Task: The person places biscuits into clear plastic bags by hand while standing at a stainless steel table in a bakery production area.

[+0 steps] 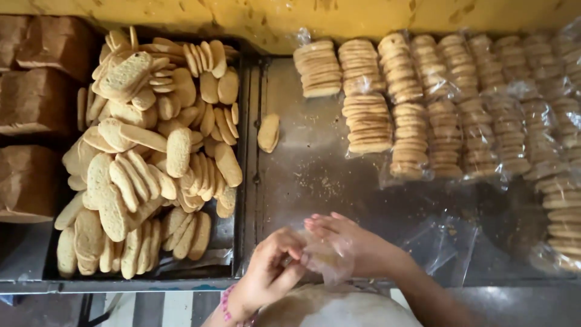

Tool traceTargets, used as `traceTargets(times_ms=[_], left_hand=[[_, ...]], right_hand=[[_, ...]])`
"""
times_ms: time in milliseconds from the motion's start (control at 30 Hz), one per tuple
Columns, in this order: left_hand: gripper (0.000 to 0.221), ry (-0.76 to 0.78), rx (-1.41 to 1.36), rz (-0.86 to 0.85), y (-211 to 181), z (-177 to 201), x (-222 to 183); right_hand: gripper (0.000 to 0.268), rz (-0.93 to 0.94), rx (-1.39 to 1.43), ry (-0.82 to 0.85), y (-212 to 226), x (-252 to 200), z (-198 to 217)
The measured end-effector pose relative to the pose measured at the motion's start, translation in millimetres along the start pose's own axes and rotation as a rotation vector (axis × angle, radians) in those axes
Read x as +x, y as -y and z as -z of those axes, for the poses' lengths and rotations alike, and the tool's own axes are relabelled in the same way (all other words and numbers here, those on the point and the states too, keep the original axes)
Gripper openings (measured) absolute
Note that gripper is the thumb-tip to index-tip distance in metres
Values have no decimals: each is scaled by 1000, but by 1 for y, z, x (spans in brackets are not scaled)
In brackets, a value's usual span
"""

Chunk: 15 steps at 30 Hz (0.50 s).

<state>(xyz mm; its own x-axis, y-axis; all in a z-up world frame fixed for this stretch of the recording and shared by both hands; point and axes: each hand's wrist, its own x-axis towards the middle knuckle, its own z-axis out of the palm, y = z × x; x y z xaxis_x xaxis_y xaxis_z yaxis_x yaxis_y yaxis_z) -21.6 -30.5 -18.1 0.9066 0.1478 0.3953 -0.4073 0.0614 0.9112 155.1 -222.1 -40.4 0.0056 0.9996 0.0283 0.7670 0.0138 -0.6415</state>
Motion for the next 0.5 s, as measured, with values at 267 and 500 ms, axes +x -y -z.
traceTargets(times_ms=[267,500], left_hand=[[22,-101,-201,97,44,22,-12],[102,74,518,259,51,22,-2]], right_hand=[[29,-66,483,-260,-51,8,-59],[19,-259,616,-677,-60,9,-89]])
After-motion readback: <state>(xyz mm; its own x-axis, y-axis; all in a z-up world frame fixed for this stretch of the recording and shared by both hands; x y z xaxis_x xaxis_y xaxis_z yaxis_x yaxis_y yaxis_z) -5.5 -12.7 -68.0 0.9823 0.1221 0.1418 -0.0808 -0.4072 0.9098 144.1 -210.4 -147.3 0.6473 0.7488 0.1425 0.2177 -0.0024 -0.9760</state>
